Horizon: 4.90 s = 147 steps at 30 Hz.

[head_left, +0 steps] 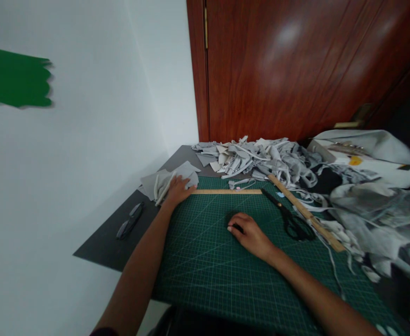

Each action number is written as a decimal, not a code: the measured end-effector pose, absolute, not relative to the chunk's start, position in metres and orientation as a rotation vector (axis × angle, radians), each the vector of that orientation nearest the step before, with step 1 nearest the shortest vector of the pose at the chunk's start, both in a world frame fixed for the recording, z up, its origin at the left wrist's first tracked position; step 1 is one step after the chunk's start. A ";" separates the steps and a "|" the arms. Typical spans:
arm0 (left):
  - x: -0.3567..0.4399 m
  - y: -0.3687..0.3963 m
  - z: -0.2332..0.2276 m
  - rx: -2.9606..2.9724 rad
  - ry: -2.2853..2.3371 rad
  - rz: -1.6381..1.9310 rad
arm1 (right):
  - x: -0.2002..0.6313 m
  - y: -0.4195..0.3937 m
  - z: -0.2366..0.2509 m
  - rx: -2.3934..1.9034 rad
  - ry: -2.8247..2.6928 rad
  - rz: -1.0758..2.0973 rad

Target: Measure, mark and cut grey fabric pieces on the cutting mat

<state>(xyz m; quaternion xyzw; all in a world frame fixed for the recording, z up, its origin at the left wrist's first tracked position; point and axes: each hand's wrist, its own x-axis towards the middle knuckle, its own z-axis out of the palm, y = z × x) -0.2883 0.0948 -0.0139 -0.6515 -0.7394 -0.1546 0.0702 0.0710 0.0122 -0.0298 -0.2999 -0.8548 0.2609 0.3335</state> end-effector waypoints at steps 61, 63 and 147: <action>-0.181 0.060 0.002 -2.555 -2.211 -1.140 | 0.092 0.004 0.002 -1.018 -2.584 0.232; -0.179 0.060 0.003 -2.509 -2.185 -1.091 | 0.093 0.002 0.010 -1.118 -2.608 0.116; -0.137 0.020 0.031 -3.132 -1.752 -0.272 | 0.134 0.020 0.040 -1.073 -2.670 1.354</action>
